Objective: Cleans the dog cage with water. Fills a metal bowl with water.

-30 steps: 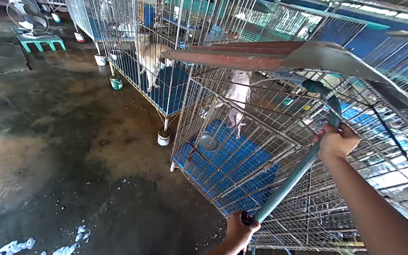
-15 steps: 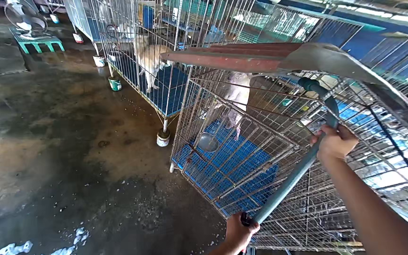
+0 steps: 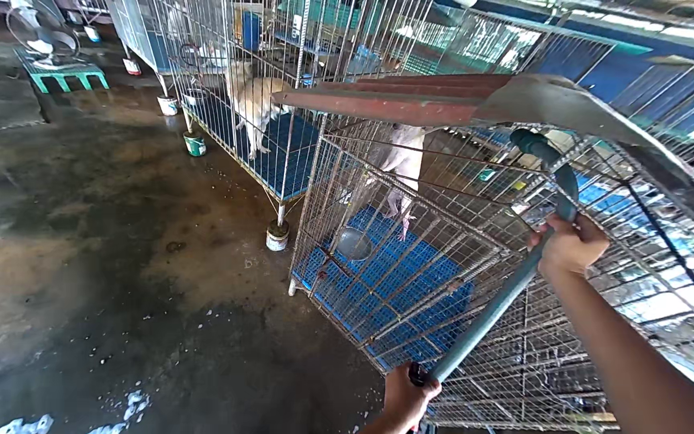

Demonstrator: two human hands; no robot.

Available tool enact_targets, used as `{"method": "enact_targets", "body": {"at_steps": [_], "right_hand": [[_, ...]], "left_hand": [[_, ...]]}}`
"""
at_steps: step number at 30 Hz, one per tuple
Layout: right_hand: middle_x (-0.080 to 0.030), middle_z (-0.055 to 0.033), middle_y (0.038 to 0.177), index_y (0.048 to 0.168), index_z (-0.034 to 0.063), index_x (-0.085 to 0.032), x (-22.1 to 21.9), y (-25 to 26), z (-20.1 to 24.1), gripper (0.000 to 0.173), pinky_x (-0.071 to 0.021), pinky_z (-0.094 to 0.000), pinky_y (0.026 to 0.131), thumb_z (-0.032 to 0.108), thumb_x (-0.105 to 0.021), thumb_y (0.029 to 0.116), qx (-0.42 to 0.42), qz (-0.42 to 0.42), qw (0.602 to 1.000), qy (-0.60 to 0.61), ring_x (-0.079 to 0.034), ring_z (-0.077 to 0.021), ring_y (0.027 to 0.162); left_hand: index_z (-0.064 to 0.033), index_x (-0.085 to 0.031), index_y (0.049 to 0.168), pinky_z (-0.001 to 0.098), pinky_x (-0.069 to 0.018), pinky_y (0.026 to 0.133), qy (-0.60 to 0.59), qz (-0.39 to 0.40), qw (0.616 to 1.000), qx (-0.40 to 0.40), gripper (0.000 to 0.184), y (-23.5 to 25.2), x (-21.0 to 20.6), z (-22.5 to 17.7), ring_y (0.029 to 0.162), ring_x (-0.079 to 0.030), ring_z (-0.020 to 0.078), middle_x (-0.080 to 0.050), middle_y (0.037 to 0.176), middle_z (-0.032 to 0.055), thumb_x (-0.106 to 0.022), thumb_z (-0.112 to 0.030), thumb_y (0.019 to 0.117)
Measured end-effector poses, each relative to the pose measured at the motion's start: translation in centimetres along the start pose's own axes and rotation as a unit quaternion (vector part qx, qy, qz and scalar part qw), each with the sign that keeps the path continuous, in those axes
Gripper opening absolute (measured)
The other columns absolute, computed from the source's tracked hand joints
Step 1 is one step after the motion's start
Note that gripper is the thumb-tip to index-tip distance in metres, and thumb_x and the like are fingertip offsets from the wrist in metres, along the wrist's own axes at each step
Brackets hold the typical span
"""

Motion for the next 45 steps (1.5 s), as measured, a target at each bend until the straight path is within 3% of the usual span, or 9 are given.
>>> {"method": "enact_targets", "body": {"at_steps": [5, 14, 22, 45], "right_hand": [[-0.052, 0.0029, 0.070, 0.125, -0.0025, -0.053, 0.0, -0.1, -0.2, 0.024, -0.0493, -0.0208, 0.044, 0.009, -0.053, 0.1041, 0.006, -0.008, 1.000, 0.000, -0.051, -0.0036, 0.045], [-0.052, 0.0007, 0.075, 0.133, -0.0046, -0.050, -0.1, -0.3, 0.0, 0.032, -0.0490, -0.0208, 0.047, 0.009, -0.054, 0.1038, -0.002, -0.020, 1.000, -0.011, -0.051, -0.0039, 0.048], [-0.053, 0.0002, 0.073, 0.130, -0.0035, -0.055, -0.2, -0.2, 0.4, 0.030, -0.0487, -0.0220, 0.047, 0.011, -0.055, 0.1030, -0.010, -0.015, 0.998, -0.059, -0.051, -0.0047, 0.048], [-0.057, -0.0053, 0.083, 0.126, -0.0004, -0.059, -0.8, 0.3, 1.0, 0.028, -0.0496, -0.0270, 0.055, 0.016, -0.058, 0.1030, -0.075, 0.018, 0.982, -0.174, -0.053, -0.0088, 0.056]], "left_hand": [[0.0000, -0.067, 0.117, 0.0429, -0.0541, 0.077, 0.001, -0.006, 1.000, 0.005, 0.035, 0.1, 0.3, 0.1, 0.077, -0.065, 0.0227, -0.069, 0.096, 0.0147, -0.074, -0.027, 0.0953], [0.0016, -0.066, 0.119, 0.0461, -0.0553, 0.083, 0.007, -0.011, 1.000, -0.003, 0.039, 0.6, 0.7, 0.2, 0.086, -0.068, 0.0267, -0.070, 0.102, 0.0179, -0.075, -0.026, 0.0941], [0.0006, -0.067, 0.116, 0.0417, -0.0550, 0.075, -0.010, -0.005, 1.000, -0.006, 0.036, 0.4, 0.4, 0.3, 0.077, -0.065, 0.0218, -0.068, 0.095, 0.0142, -0.075, -0.026, 0.0940], [0.0009, -0.066, 0.119, 0.0416, -0.0554, 0.077, -0.014, 0.020, 0.999, -0.022, 0.036, -1.2, 0.1, -0.6, 0.078, -0.066, 0.0221, -0.069, 0.097, 0.0153, -0.074, -0.025, 0.0950]]}}
Point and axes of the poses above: each hand's wrist, its own y-axis towards the middle knuckle, its own x-axis out of the back of the hand, z = x × y, the point moved 6 cm from there along y, towards the middle knuckle
